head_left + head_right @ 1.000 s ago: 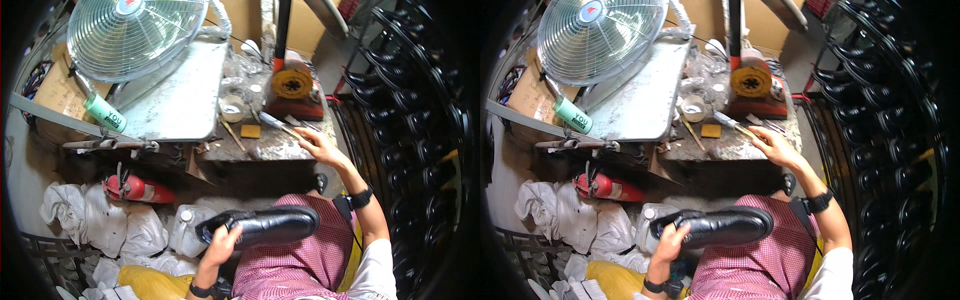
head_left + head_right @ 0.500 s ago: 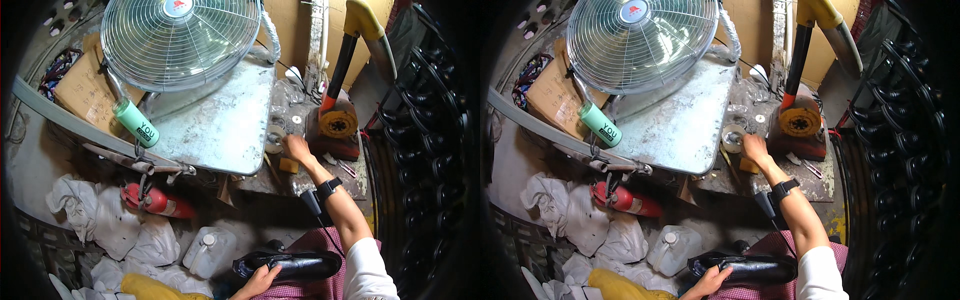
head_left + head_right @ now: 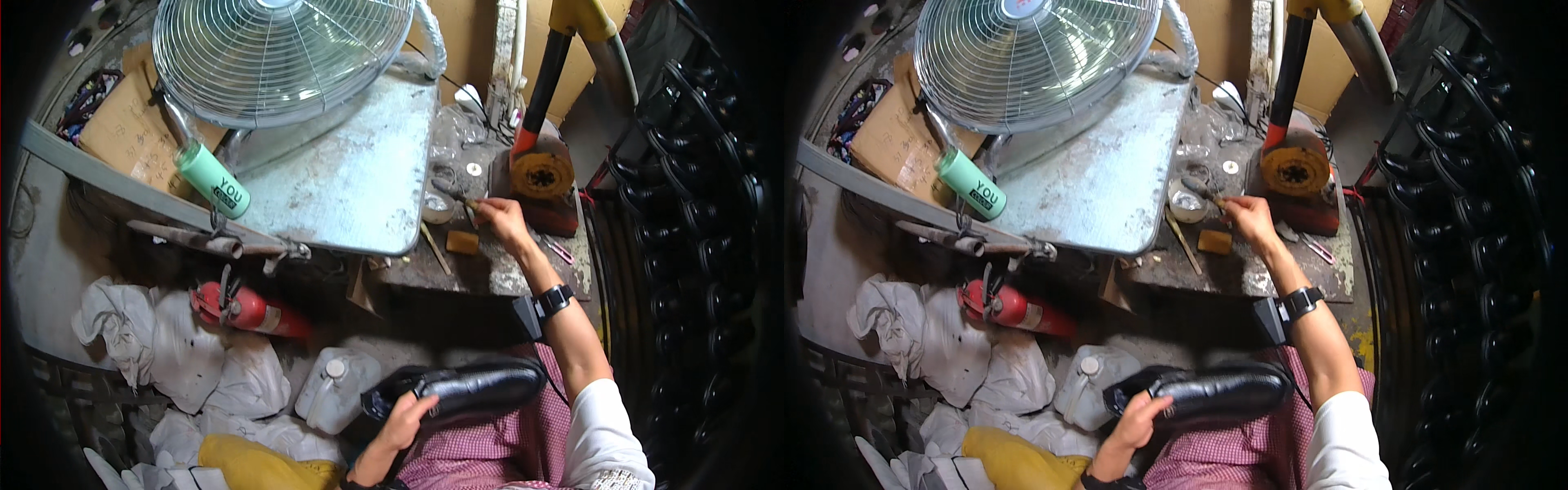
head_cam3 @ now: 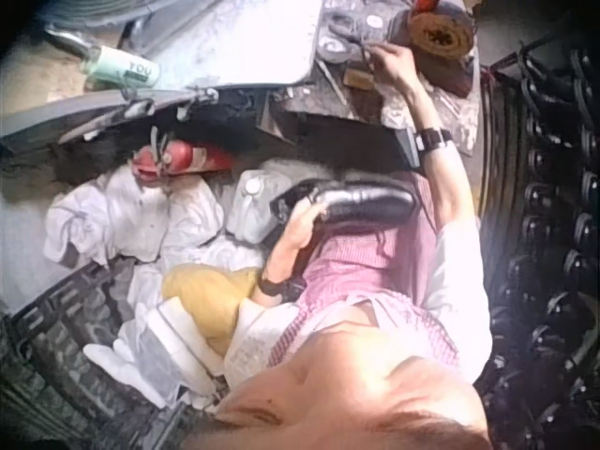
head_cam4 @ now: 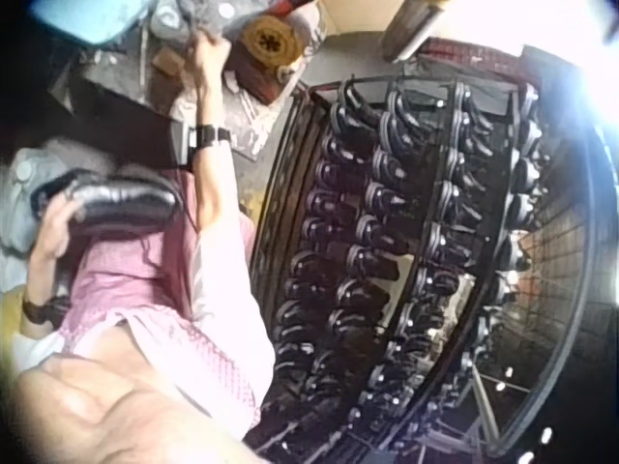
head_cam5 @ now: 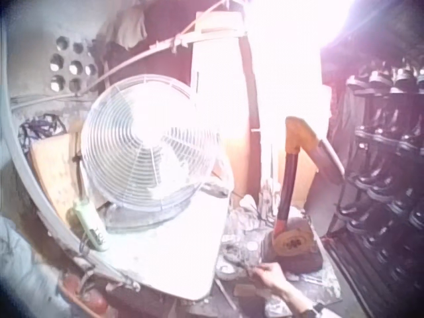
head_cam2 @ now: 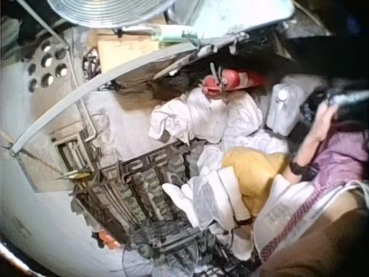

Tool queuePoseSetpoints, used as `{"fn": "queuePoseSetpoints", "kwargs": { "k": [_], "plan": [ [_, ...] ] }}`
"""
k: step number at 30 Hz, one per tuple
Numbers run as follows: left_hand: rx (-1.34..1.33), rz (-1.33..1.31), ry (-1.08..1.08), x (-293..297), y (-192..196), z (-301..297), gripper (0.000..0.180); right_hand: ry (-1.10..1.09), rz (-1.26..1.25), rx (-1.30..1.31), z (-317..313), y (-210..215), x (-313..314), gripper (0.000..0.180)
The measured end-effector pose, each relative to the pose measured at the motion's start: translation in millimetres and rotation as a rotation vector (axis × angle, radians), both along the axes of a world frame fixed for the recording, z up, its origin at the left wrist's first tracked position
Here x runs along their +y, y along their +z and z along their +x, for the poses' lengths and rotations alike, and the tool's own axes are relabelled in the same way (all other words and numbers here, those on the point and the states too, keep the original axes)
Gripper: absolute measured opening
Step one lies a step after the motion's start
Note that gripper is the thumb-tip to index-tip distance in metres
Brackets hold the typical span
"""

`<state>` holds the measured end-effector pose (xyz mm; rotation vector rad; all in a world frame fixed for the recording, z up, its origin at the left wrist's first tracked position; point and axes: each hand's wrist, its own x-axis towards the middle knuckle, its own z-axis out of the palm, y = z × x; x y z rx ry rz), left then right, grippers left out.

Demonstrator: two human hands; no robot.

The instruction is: Cleaning and inspecting finished black shoes in a factory setting.

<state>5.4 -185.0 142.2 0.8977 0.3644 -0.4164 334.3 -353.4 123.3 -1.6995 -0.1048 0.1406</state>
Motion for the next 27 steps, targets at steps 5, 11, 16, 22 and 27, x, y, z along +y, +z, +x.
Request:
{"fn": "queuePoseSetpoints", "kwargs": {
  "k": [5,11,16,22,27],
  "plan": [
    [-0.067,-0.005,0.123,8,10,20,0.030,-0.037,0.478,0.424,-20,26,-23,0.024],
    [-0.123,-0.045,0.203,17,-7,31,0.030,0.187,0.567,0.316,-98,61,-56,0.034],
    [-0.174,-0.042,0.212,2,-12,31,0.029,0.189,0.350,0.347,-187,68,-84,0.032],
    [-0.219,-0.028,0.146,-20,-15,30,0.024,0.253,0.366,0.472,-249,47,-84,0.024],
    [-0.243,-0.056,0.077,-24,-19,30,0.029,0.181,0.235,0.364,-254,33,-88,0.021]
  ]
}}
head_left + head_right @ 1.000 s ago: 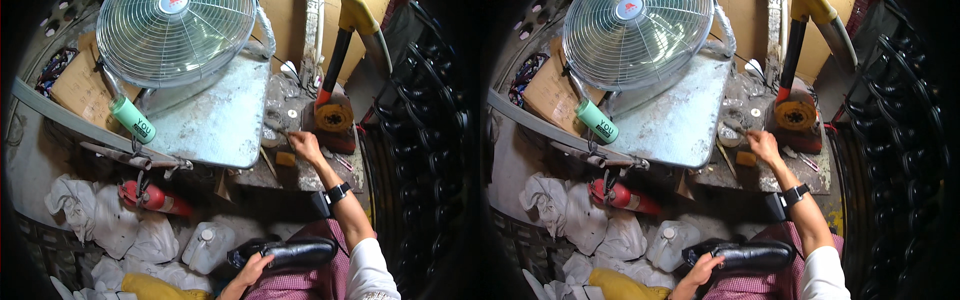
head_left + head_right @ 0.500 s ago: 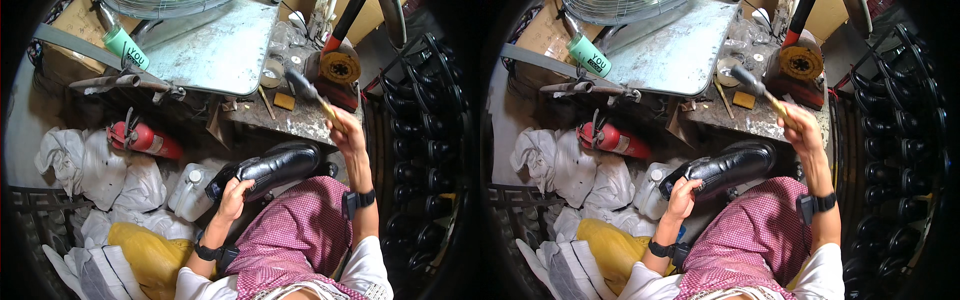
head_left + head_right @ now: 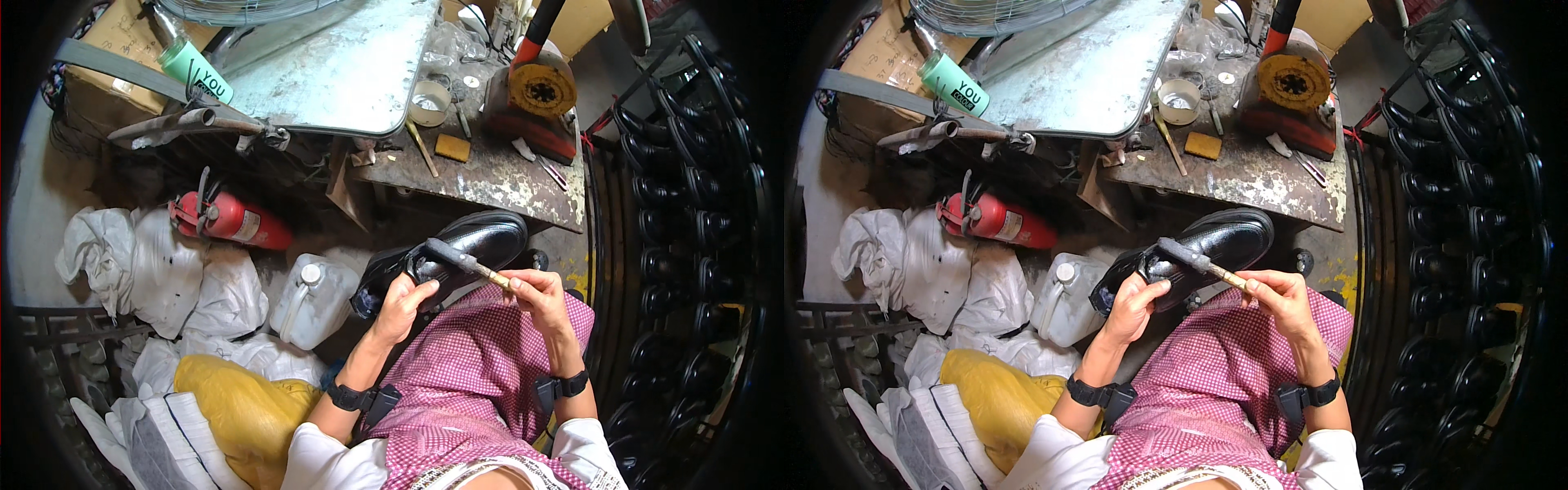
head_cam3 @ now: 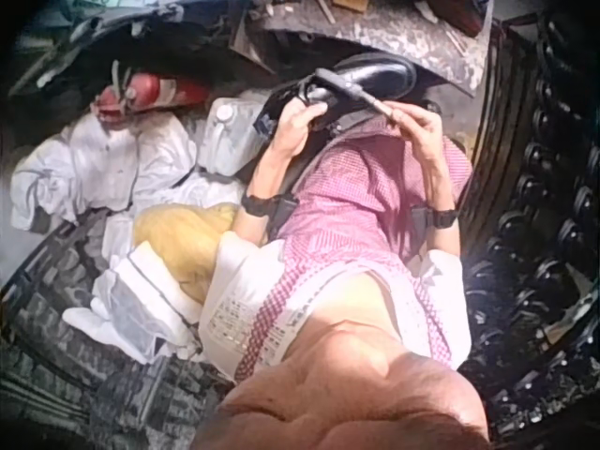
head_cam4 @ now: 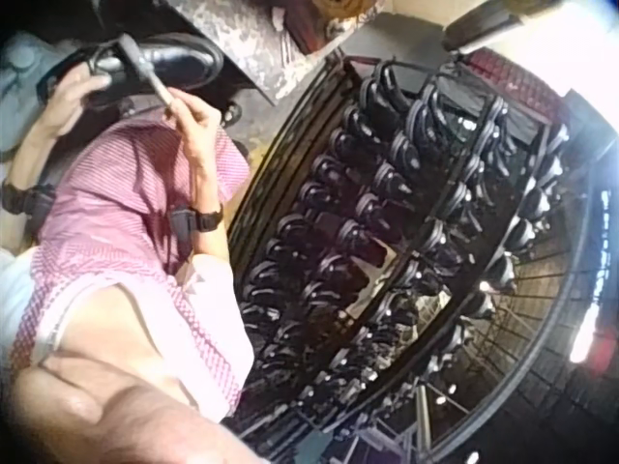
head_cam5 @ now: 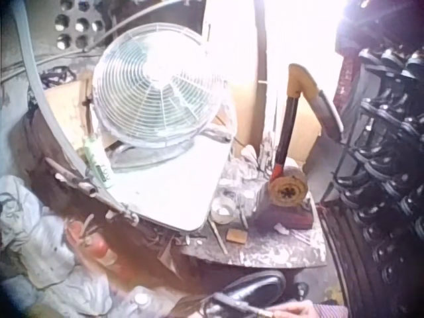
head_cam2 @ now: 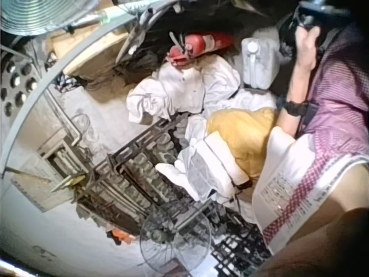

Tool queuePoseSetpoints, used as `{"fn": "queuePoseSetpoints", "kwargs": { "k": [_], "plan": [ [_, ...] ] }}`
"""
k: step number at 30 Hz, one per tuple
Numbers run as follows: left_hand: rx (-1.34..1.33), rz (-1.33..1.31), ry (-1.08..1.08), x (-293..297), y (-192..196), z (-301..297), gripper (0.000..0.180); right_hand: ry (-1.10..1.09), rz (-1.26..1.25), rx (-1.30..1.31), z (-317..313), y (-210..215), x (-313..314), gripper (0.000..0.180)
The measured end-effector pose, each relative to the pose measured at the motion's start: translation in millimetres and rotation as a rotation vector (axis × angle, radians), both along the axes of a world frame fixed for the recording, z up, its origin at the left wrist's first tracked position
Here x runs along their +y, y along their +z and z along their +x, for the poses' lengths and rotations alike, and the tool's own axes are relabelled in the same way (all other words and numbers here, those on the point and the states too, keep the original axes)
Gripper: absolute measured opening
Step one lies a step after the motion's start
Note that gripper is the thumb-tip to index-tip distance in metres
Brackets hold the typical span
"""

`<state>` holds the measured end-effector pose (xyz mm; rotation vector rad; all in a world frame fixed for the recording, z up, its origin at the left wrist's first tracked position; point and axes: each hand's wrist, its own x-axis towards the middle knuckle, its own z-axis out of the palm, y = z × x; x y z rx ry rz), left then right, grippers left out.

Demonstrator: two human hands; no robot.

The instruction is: Cleaning and inspecting finished black shoes in a factory setting.

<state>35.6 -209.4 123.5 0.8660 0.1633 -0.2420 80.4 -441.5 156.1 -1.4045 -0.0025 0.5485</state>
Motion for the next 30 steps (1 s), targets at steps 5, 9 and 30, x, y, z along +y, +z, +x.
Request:
{"fn": "queuePoseSetpoints", "kwargs": {
  "k": [5,9,30],
  "plan": [
    [-0.007,0.035,0.003,-6,4,0,0.033,0.019,-0.022,-0.015,-6,-4,-3,0.022],
    [-0.008,0.057,-0.014,-7,-8,-2,0.034,-0.005,0.005,-0.005,-18,-5,-3,0.022],
    [-0.060,0.166,-0.028,-21,-13,3,0.031,-0.058,0.018,0.015,-24,-12,-14,0.022]
  ]
}}
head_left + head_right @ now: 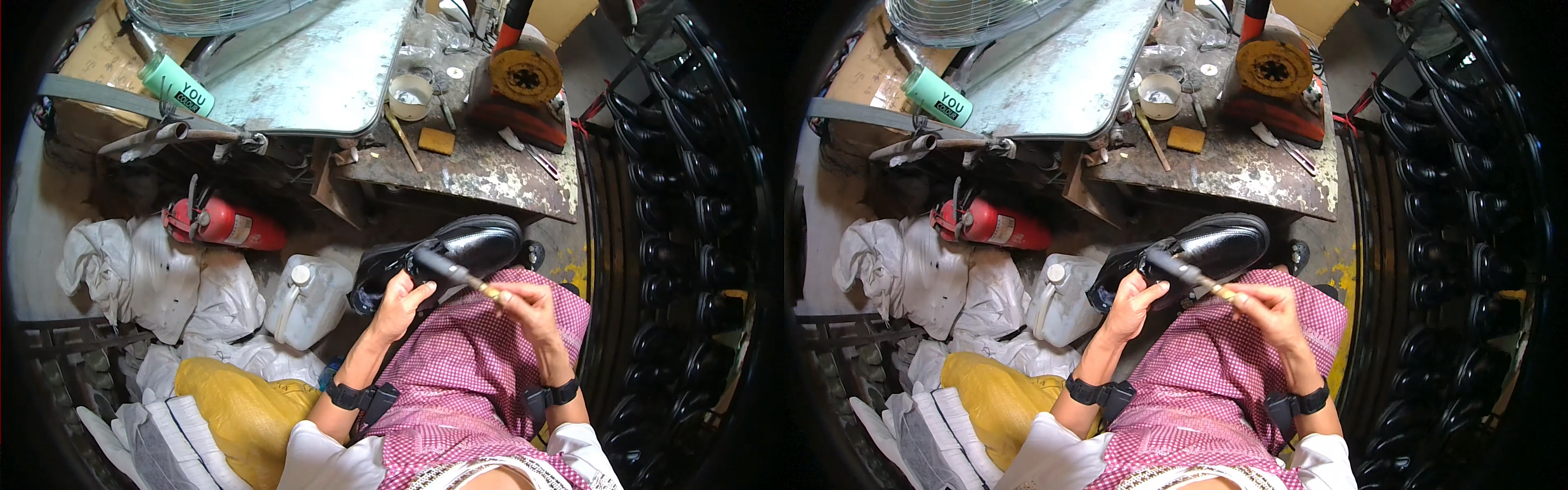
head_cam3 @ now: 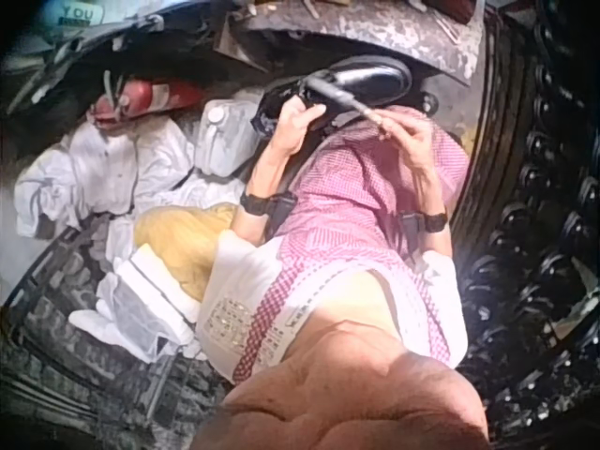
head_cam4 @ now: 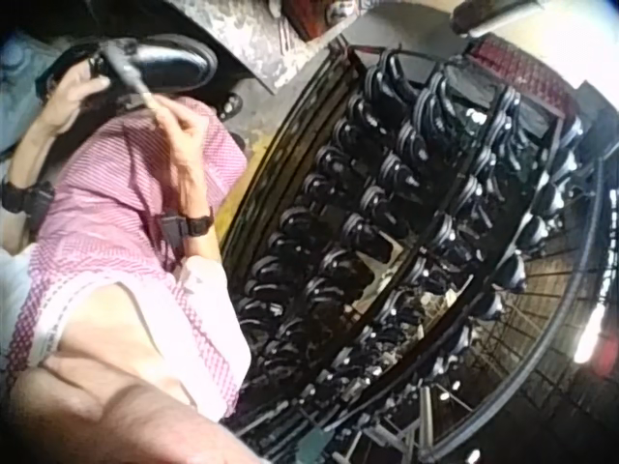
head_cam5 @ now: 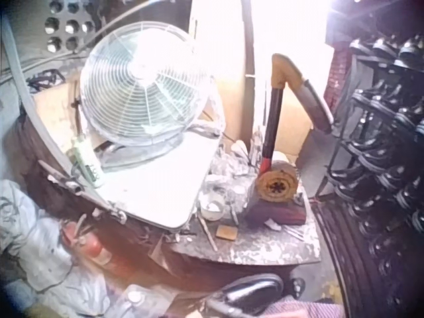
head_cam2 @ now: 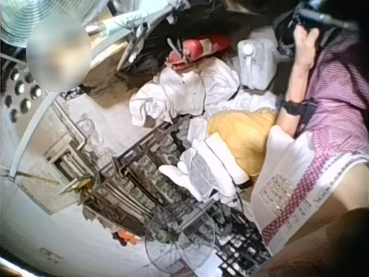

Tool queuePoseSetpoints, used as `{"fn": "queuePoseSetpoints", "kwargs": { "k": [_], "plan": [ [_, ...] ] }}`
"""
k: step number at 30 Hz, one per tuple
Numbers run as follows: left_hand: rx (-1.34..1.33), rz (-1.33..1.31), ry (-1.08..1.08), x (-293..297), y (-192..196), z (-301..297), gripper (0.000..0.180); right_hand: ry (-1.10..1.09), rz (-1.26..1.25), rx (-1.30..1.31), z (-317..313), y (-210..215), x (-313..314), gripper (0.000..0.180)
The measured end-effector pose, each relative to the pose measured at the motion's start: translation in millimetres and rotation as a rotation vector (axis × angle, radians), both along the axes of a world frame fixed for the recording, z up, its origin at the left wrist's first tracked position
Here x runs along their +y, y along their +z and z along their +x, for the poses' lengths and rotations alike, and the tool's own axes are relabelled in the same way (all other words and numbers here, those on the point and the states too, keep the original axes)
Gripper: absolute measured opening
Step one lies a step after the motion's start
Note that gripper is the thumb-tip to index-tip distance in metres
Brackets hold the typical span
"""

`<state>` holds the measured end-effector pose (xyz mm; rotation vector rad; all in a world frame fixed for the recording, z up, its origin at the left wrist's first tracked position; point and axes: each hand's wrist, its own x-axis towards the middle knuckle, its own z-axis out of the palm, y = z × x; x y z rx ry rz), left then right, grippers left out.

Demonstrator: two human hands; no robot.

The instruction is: Cleaning and inspecting finished black shoes in a factory setting.

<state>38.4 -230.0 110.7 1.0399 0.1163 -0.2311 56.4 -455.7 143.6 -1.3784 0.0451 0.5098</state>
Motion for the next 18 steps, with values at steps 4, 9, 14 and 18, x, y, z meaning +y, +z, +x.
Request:
{"fn": "queuePoseSetpoints", "kwargs": {
  "k": [4,9,14,18],
  "plan": [
    [0.035,-0.088,0.015,0,1,4,0.033,-0.070,0.018,-0.047,6,-9,-2,0.021],
    [-0.026,0.014,0.033,2,-2,3,0.032,0.026,-0.015,-0.123,-8,-9,5,0.022],
    [0.004,0.014,0.025,2,1,4,0.028,-0.054,-0.047,-0.111,-6,-11,4,0.021],
    [0.017,-0.035,0.019,5,3,1,0.029,-0.052,-0.074,-0.150,-6,-14,9,0.021]
  ]
}}
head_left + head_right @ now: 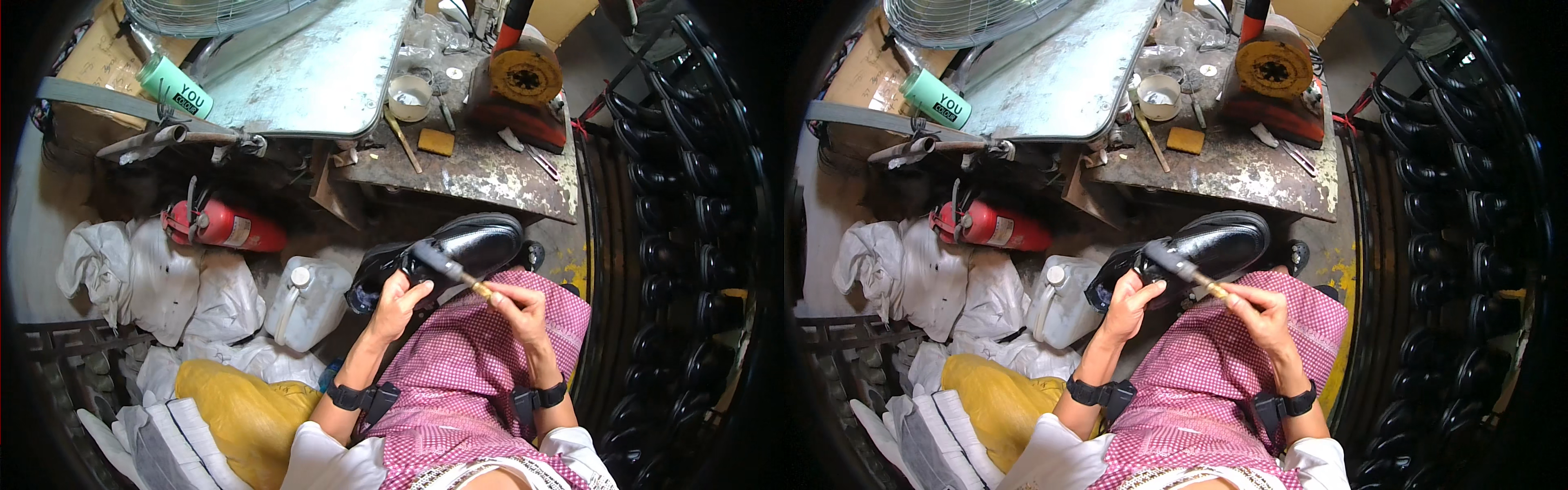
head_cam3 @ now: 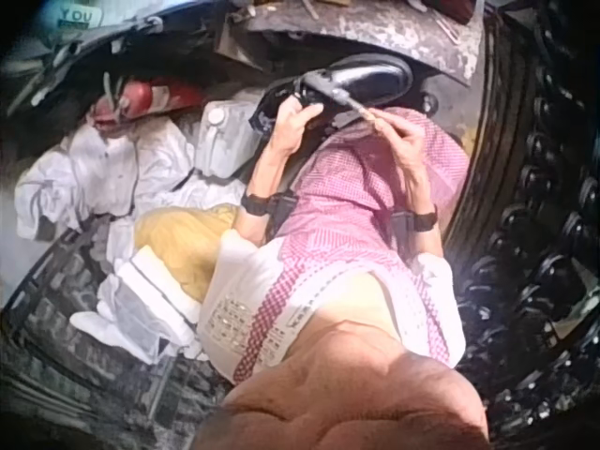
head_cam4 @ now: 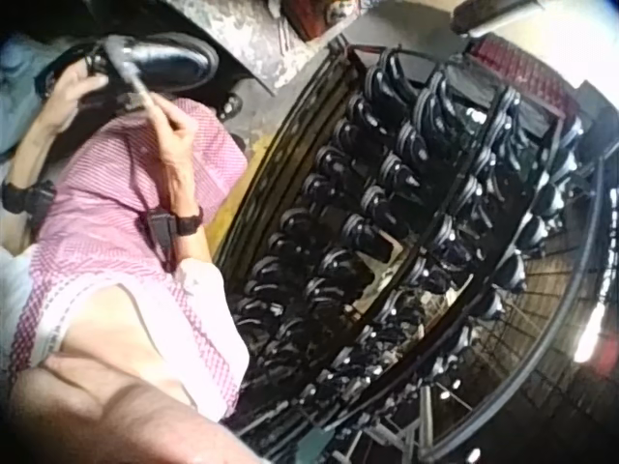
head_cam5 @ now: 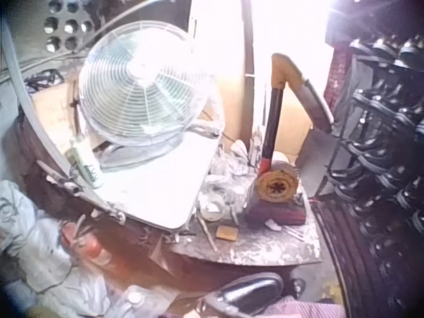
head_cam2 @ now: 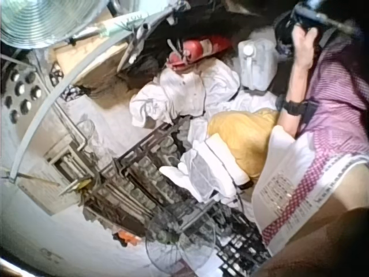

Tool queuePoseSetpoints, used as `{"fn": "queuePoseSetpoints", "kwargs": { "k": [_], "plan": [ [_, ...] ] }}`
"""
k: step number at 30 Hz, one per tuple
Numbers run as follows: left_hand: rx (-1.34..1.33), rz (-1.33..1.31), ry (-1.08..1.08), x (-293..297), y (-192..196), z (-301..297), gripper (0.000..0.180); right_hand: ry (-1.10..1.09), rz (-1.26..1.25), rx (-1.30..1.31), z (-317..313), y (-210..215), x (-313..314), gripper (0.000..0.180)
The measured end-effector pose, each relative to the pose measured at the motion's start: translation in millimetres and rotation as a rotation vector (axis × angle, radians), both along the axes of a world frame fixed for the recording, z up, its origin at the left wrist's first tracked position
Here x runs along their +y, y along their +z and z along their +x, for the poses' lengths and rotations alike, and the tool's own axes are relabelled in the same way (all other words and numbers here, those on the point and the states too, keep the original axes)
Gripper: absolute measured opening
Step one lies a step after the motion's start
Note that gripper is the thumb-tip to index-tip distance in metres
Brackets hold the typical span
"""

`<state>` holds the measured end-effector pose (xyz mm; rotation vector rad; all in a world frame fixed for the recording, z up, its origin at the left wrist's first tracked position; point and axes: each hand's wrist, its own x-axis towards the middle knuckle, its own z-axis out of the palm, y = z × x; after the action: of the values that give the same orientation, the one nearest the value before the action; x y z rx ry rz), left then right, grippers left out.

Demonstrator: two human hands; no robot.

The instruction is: Cleaning and inspecting finished black shoes in a factory setting.

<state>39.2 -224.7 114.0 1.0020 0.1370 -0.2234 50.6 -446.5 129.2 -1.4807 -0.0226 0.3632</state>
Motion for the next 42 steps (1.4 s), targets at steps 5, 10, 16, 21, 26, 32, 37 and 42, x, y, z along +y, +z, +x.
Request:
{"fn": "queuePoseSetpoints", "kwargs": {
  "k": [5,10,16,21,26,32,37,42],
  "plan": [
    [-0.061,0.121,-0.015,3,1,-2,0.029,0.050,-0.022,-0.028,-6,6,-1,0.020],
    [0.053,-0.013,-0.019,6,6,-3,0.029,-0.053,-0.140,-0.117,3,4,-7,0.021],
    [0.033,0.085,-0.062,13,-2,-9,0.036,0.138,-0.213,-0.353,1,13,3,0.021],
    [0.028,0.230,-0.082,11,13,-8,0.031,0.004,-0.188,-0.240,-4,7,-15,0.020],
    [-0.035,0.323,-0.006,11,4,-8,0.029,0.017,-0.171,-0.257,-7,6,-4,0.020],
    [0.014,0.246,-0.046,23,2,-6,0.040,0.134,-0.207,-0.394,-13,7,3,0.020],
    [-0.010,0.211,-0.057,20,10,-6,0.042,0.153,-0.161,-0.512,-14,9,10,0.023],
    [-0.006,0.222,-0.099,23,10,-3,0.045,0.117,-0.243,-0.486,-14,8,8,0.023]
  ]
}}
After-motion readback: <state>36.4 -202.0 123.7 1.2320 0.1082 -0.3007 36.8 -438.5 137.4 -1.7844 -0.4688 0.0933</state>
